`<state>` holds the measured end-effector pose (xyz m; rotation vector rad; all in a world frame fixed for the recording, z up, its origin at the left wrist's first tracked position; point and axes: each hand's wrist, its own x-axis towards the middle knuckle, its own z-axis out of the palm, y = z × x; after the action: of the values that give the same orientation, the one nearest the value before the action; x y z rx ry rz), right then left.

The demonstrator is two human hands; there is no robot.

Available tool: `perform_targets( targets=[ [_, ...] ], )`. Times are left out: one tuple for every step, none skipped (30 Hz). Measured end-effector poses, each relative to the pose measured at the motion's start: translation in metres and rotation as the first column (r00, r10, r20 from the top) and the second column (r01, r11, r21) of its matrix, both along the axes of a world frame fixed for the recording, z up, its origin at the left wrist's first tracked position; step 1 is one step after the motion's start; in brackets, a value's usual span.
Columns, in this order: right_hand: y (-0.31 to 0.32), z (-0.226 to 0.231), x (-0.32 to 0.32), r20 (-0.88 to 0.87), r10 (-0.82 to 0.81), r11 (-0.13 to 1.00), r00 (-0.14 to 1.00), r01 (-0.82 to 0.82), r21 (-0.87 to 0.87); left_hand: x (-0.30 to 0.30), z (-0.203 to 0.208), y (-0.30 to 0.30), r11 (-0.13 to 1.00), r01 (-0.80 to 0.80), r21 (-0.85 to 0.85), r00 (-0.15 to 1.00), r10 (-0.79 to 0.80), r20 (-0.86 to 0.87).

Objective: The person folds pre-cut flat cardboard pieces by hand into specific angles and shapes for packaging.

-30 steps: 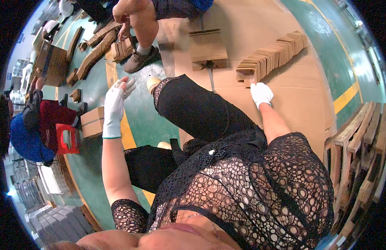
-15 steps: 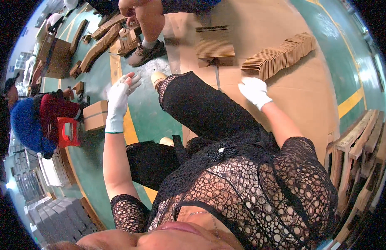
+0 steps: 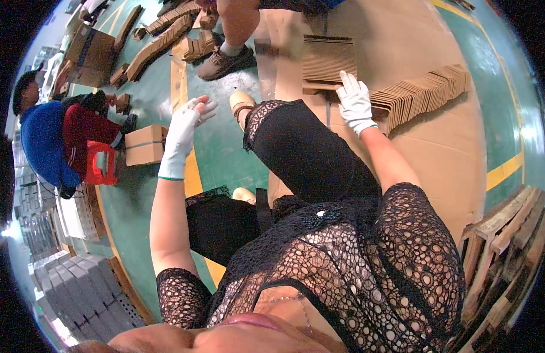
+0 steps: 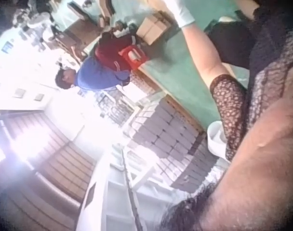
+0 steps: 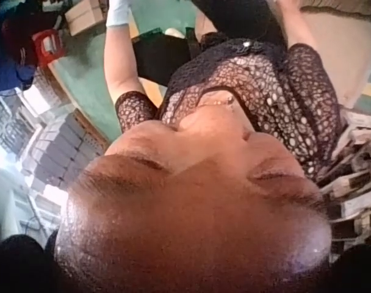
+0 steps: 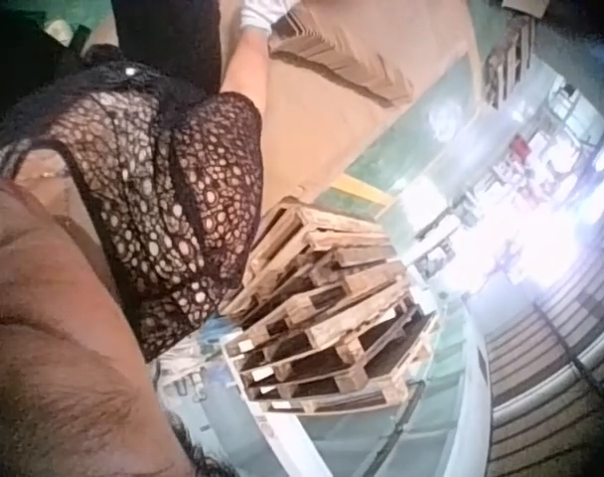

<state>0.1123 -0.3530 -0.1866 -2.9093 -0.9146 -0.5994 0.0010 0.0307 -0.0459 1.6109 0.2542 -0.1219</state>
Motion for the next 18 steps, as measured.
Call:
perform_targets(
  targets=[
    [-0.001,0.0,0.004,-0.014,-0.023,1.0,1.0,0.023,0.008,0.002,0.001,-0.002,1.0,0.004,0.024,1.0,-0.003,-0.014],
    [-0.003,0.002,0.008,-0.036,-0.044,0.999,0.998,0.044,0.004,0.006,0.001,-0.004,1.0,0.003,0.022,1.0,-0.003,-0.009],
    [0.002,0.007,0.012,-0.028,-0.029,1.0,0.999,0.03,0.009,0.006,-0.003,-0.001,1.0,0.01,0.029,1.0,-0.01,0.012],
    [0.007,0.013,0.013,-0.011,-0.027,0.996,1.0,0.028,0.084,0.006,-0.005,0.002,0.999,0.013,0.036,0.999,-0.015,0.035],
    [0.013,0.02,0.014,0.007,-0.023,0.987,1.0,0.022,0.157,0.003,-0.009,0.005,0.999,-0.007,0.04,0.999,0.005,0.049],
    [0.015,0.026,0.017,0.068,0.034,0.966,0.997,-0.051,0.255,0.004,-0.015,0.008,0.987,0.04,0.154,0.996,-0.051,0.07],
    [0.015,0.03,0.019,0.054,0.098,0.94,0.994,-0.111,0.324,0.007,-0.011,0.004,0.96,0.078,0.268,0.991,-0.103,0.082],
    [0.018,0.031,0.018,-0.03,0.111,0.906,0.993,-0.088,0.413,0.007,-0.007,0.001,0.939,0.086,0.333,0.994,-0.104,0.038],
    [0.021,0.038,0.017,-0.114,0.131,0.868,0.985,-0.058,0.493,0.007,-0.006,-0.001,0.914,0.118,0.388,0.992,-0.126,-0.003],
    [0.036,0.054,0.016,-0.231,0.123,0.862,0.965,0.011,0.506,0.006,-0.007,0.0,0.924,0.066,0.377,0.995,-0.09,0.045],
    [0.058,0.077,0.013,-0.352,0.116,0.858,0.929,0.085,0.507,0.003,-0.01,0.001,0.932,0.019,0.363,0.995,-0.054,0.087],
    [0.073,0.097,0.012,-0.362,0.201,0.851,0.91,0.021,0.525,0.004,-0.013,-0.001,0.933,-0.005,0.36,0.994,-0.035,0.106],
    [0.094,0.127,0.006,-0.398,0.3,0.849,0.867,-0.054,0.525,0.002,-0.015,0.0,0.972,-0.075,0.223,0.984,0.036,0.176],
    [0.106,0.136,0.007,-0.264,0.397,0.811,0.879,-0.201,0.549,0.004,-0.015,-0.004,0.99,-0.118,0.071,0.965,0.097,0.243],
    [0.117,0.141,0.009,-0.131,0.486,0.759,0.864,-0.343,0.552,0.005,-0.01,-0.008,0.99,-0.124,0.064,0.962,0.104,0.254],
    [0.132,0.161,0.003,-0.208,0.528,0.777,0.824,-0.369,0.509,0.001,-0.001,-0.011,0.995,-0.041,-0.09,0.976,0.059,0.209],
    [0.146,0.183,-0.004,-0.286,0.562,0.789,0.776,-0.4,0.467,-0.003,0.009,-0.011,0.97,0.035,-0.241,0.985,0.007,0.172],
    [0.156,0.191,-0.003,-0.236,0.593,0.778,0.77,-0.473,0.412,-0.005,0.017,-0.006,0.994,0.096,-0.046,0.981,-0.087,0.17]
  ],
)
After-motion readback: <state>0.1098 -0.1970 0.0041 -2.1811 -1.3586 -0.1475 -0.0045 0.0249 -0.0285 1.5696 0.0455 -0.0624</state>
